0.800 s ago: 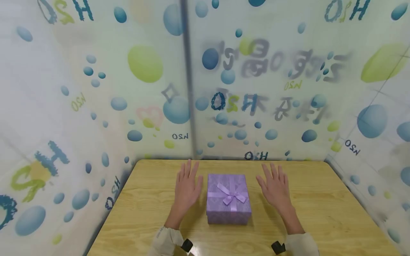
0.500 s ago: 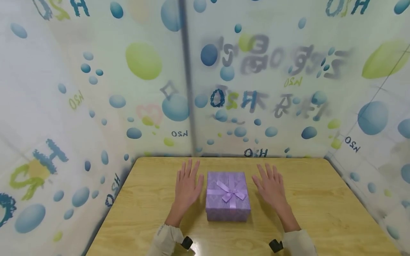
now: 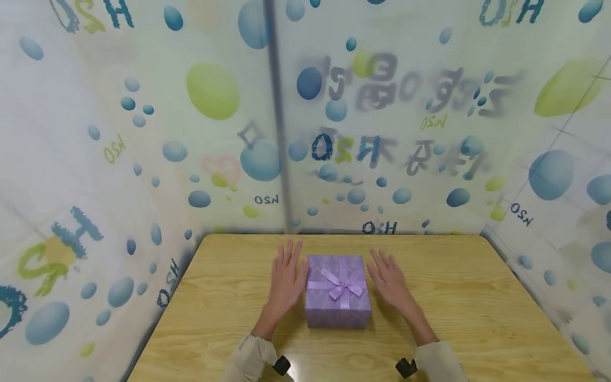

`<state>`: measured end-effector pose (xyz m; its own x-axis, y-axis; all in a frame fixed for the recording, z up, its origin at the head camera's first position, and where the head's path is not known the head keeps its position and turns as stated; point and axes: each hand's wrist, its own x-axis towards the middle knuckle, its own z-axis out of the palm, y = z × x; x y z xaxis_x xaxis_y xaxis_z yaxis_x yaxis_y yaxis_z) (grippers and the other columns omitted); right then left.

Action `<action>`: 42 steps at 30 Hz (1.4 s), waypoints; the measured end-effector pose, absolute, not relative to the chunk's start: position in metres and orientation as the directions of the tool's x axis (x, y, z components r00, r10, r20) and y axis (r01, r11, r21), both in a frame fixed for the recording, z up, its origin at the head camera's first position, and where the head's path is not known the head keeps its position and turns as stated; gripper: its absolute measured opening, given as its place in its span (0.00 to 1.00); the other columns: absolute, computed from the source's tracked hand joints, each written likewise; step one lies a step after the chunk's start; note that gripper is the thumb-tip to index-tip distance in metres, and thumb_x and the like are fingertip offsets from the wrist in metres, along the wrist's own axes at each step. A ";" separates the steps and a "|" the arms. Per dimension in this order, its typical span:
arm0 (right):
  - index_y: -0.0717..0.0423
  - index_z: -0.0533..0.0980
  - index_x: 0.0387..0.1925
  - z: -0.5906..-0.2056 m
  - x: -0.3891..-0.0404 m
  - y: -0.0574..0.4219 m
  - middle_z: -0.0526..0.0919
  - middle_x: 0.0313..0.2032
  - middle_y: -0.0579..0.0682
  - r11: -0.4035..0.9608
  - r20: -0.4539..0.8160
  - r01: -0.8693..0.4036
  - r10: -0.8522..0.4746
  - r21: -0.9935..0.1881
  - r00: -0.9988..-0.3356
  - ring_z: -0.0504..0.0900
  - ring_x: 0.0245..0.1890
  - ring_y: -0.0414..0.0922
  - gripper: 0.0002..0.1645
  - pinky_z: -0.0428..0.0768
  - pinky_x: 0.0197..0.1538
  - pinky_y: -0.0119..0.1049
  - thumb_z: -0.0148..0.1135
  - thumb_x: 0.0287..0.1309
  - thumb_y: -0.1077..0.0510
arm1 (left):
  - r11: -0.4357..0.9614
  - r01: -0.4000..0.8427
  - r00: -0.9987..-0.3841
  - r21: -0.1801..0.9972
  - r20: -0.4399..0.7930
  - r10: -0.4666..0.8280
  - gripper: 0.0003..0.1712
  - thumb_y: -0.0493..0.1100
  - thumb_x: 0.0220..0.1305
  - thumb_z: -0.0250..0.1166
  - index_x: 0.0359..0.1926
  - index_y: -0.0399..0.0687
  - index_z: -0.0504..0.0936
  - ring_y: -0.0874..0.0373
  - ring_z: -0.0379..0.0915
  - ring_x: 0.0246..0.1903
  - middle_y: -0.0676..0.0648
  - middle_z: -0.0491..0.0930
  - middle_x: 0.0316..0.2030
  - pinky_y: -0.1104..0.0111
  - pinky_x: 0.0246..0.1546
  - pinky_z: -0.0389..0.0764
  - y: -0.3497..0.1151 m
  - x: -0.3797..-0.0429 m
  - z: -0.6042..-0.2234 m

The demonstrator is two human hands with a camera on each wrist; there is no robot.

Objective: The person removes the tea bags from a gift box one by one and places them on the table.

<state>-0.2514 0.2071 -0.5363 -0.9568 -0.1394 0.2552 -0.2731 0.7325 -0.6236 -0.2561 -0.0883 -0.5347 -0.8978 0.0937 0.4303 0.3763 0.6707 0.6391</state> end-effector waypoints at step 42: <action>0.51 0.47 0.85 -0.517 -0.238 0.170 0.44 0.84 0.52 -0.082 -0.197 0.192 0.053 -0.978 -0.979 0.37 0.83 0.53 0.45 0.37 0.80 0.53 0.54 0.77 0.49 | -0.153 -0.173 -0.984 0.973 -0.164 0.070 0.45 0.47 0.72 0.55 0.85 0.58 0.47 0.42 0.27 0.82 0.43 0.40 0.84 0.41 0.77 0.32 -0.029 -0.229 -0.522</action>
<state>-0.2379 0.1703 -0.5169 -0.9790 0.0530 -0.1970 0.1923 -0.0824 -0.9779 -0.2295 -0.0290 -0.5220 -0.9840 0.0699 -0.1641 -0.1731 -0.1526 0.9730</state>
